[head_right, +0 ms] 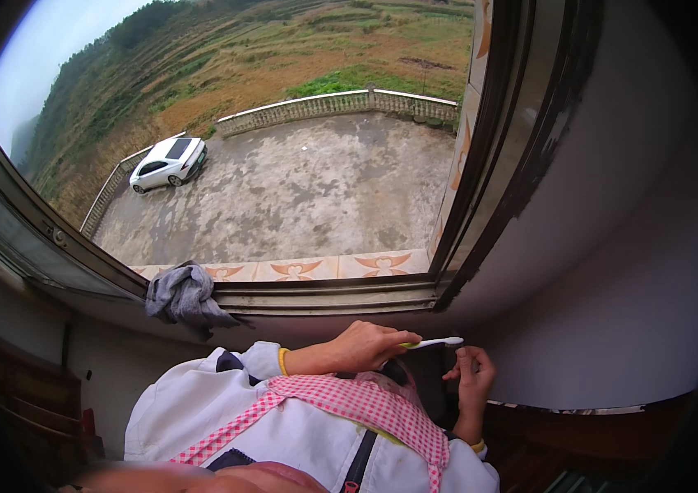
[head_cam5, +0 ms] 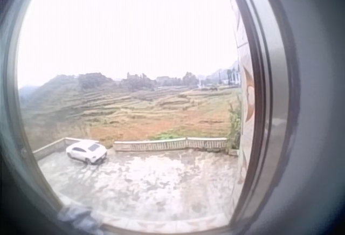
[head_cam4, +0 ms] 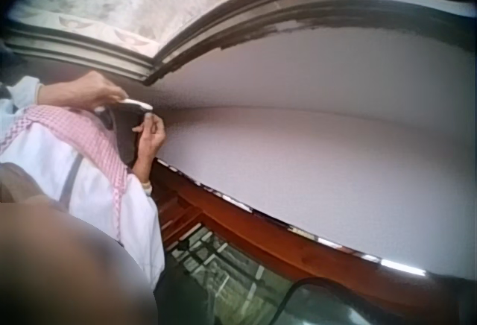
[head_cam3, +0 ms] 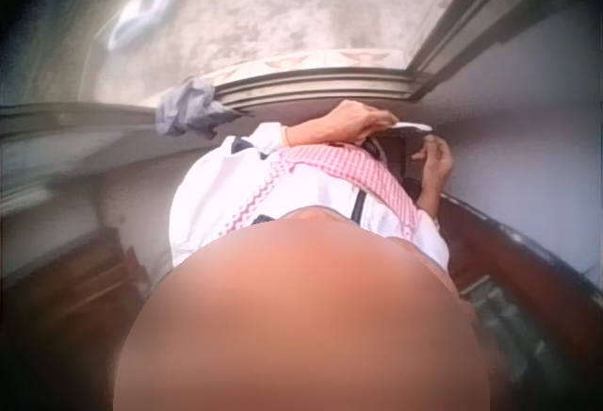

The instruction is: The person cleans a window frame using a toothbrush and a cloth. They scrub the frame with the toothbrush, then wipe it with the cloth, repeating the process to remove dirt from the grooves.

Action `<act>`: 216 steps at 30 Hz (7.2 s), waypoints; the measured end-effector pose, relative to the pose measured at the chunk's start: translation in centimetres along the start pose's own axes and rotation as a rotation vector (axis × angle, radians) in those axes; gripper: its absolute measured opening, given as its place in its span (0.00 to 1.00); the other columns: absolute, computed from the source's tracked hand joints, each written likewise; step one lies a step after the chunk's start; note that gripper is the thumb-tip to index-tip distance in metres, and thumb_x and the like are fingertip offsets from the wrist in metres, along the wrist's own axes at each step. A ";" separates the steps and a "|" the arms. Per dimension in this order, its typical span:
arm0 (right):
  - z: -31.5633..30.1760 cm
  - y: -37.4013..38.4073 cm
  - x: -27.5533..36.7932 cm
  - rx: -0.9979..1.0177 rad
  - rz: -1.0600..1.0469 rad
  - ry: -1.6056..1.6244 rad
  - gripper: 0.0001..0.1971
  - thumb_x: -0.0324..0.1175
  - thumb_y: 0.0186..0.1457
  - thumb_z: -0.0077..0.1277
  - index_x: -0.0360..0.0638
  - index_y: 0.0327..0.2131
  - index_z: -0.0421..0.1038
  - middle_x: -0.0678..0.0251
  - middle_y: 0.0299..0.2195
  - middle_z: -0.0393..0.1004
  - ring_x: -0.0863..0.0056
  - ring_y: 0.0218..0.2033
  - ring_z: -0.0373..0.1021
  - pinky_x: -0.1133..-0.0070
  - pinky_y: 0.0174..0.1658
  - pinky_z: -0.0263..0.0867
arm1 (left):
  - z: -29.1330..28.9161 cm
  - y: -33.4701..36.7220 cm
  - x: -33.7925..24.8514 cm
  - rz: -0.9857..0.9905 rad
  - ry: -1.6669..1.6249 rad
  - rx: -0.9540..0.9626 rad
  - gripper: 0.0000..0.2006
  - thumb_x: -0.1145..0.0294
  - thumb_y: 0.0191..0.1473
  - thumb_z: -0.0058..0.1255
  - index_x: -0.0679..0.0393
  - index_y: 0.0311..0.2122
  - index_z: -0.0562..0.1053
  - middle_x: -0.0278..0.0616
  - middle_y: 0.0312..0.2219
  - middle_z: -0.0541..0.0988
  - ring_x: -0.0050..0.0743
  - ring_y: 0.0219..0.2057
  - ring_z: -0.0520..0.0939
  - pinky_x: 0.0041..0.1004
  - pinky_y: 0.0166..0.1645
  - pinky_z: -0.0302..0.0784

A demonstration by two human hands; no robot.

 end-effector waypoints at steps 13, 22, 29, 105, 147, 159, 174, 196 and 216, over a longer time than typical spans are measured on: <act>0.0 0.8 -0.2 0.066 -0.097 0.058 0.07 0.29 0.62 0.50 0.34 0.35 0.71 0.70 0.19 0.68 0.85 0.19 0.66 0.79 0.25 0.73 | -0.1 -0.1 -0.4 -0.028 -0.054 0.043 0.17 0.69 0.56 0.53 0.51 0.52 0.72 0.48 0.31 0.81 0.52 0.31 0.82 0.41 0.33 0.77; 0.5 -0.3 1.3 0.266 0.239 -0.029 0.11 0.31 0.61 0.50 0.35 0.26 0.70 0.72 0.15 0.65 0.86 0.13 0.61 0.82 0.17 0.66 | 0.1 0.2 0.3 -0.040 -0.041 -0.187 0.19 0.70 0.57 0.52 0.50 0.54 0.71 0.46 0.33 0.79 0.51 0.31 0.81 0.41 0.33 0.76; 2.6 -1.9 3.0 0.464 0.368 0.298 0.14 0.35 0.64 0.45 0.39 0.24 0.66 0.71 0.15 0.62 0.85 0.11 0.56 0.83 0.15 0.60 | 0.5 0.4 -0.8 0.019 -0.158 0.045 0.18 0.67 0.59 0.51 0.48 0.55 0.70 0.44 0.34 0.73 0.48 0.32 0.79 0.40 0.34 0.76; 0.0 -7.5 -0.6 -0.073 0.078 0.336 0.20 0.45 0.70 0.35 0.42 0.27 0.60 0.64 0.19 0.65 0.75 0.21 0.65 0.75 0.32 0.69 | -1.0 5.0 4.9 -0.242 0.316 -0.203 0.13 0.71 0.53 0.46 0.47 0.44 0.74 0.49 0.21 0.79 0.54 0.26 0.82 0.49 0.30 0.74; 1.5 -5.3 -2.3 -0.060 0.032 0.394 0.21 0.46 0.68 0.37 0.43 0.25 0.61 0.64 0.16 0.66 0.74 0.18 0.65 0.73 0.28 0.70 | -2.7 4.7 5.6 -0.358 -0.075 -0.004 0.11 0.64 0.59 0.48 0.48 0.45 0.77 0.48 0.35 0.81 0.50 0.39 0.81 0.43 0.43 0.74; 0.7 -6.1 -2.7 -0.085 -0.004 0.411 0.21 0.45 0.69 0.36 0.43 0.24 0.61 0.64 0.16 0.66 0.74 0.17 0.65 0.73 0.27 0.70 | -1.8 4.3 6.0 -0.293 0.005 -0.079 0.12 0.66 0.58 0.47 0.51 0.46 0.77 0.52 0.26 0.79 0.54 0.33 0.80 0.44 0.39 0.72; 0.1 -6.5 -2.4 -0.118 -0.006 0.413 0.21 0.45 0.68 0.37 0.43 0.24 0.61 0.64 0.16 0.66 0.73 0.17 0.65 0.73 0.28 0.69 | -1.7 3.9 6.0 -0.312 0.011 -0.113 0.11 0.64 0.60 0.46 0.48 0.45 0.76 0.49 0.26 0.80 0.53 0.35 0.81 0.47 0.40 0.73; -0.2 -6.9 -1.5 -0.102 0.047 0.382 0.19 0.43 0.69 0.37 0.43 0.26 0.60 0.65 0.19 0.66 0.77 0.21 0.65 0.77 0.31 0.67 | -3.4 2.2 3.0 -0.233 0.284 -0.255 0.09 0.69 0.58 0.47 0.46 0.44 0.74 0.46 0.21 0.79 0.52 0.24 0.81 0.46 0.27 0.71; -0.1 -7.5 -1.4 -0.116 0.053 0.339 0.20 0.44 0.69 0.35 0.42 0.26 0.61 0.65 0.19 0.66 0.76 0.21 0.66 0.78 0.30 0.67 | -0.9 2.9 3.2 0.044 0.512 -0.295 0.17 0.76 0.48 0.50 0.47 0.45 0.76 0.40 0.22 0.78 0.44 0.21 0.78 0.37 0.26 0.71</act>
Point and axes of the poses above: each hand's wrist, its own y-axis towards the middle knuckle, its own z-axis out of the palm, x = y × z, the point moved 2 cm from there along y, towards the middle knuckle
